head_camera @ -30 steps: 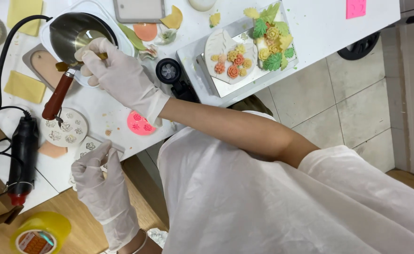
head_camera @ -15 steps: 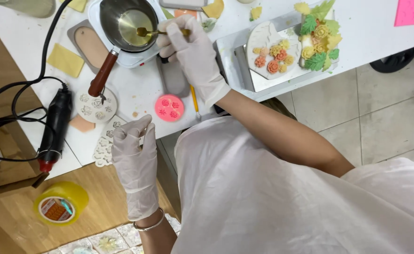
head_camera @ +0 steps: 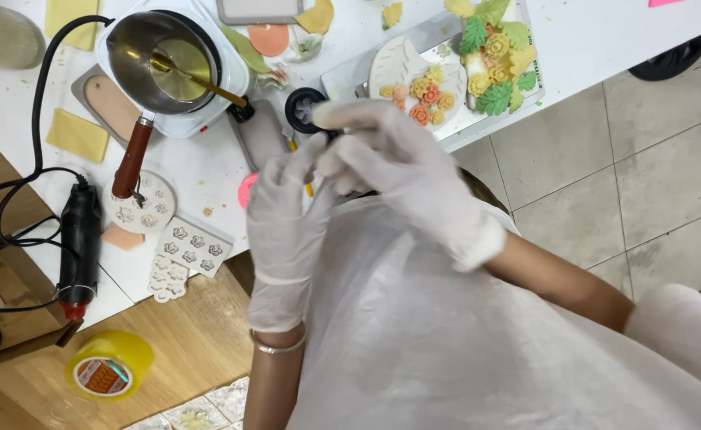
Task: Decorating a heart-shaped wax base with small wax floral elements and liquid wax using a spoon.
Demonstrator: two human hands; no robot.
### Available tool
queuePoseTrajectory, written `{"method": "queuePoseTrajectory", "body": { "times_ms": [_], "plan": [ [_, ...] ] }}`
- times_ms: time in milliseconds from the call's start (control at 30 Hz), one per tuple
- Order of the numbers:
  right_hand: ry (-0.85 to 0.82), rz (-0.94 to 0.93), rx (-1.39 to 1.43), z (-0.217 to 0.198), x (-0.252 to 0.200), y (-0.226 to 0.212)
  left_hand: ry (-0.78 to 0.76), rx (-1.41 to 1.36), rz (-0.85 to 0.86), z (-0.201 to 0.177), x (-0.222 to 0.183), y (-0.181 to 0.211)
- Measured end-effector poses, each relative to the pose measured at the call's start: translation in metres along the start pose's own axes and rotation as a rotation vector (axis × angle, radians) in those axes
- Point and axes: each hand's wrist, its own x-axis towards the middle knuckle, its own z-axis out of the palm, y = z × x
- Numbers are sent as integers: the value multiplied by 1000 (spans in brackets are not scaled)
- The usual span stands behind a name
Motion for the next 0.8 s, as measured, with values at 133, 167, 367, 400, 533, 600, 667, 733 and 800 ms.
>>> {"method": "queuePoseTrajectory", "body": {
  "times_ms": [133, 167, 367, 400, 533, 600, 667, 733, 800],
  "plan": [
    [296, -199, -62, -58, -65, -11, 24, 89, 252, 33, 32, 34],
    [298, -199, -58, -70, -76, -8, 20, 92, 254, 41, 40, 42],
    [728, -270, -50, -111, -112, -7, 54, 266, 319, 80, 72, 68],
    [737, -268, -46, -115, -114, -6, 41, 325, 309, 83, 75, 69],
    [721, -246, -69, -124, -115, -5, -3, 397, 260, 89, 80, 70],
    [711, -231, -49, -128, -113, -6, -6, 399, 264, 87, 79, 70],
    [700, -216, -29, -132, -111, -7, -9, 401, 268, 86, 79, 70],
    [670, -208, -33, -137, -110, -8, -1, 477, 322, 88, 78, 69],
    [649, -211, -23, -143, -111, -7, 12, 479, 385, 83, 78, 67]
  ]
}}
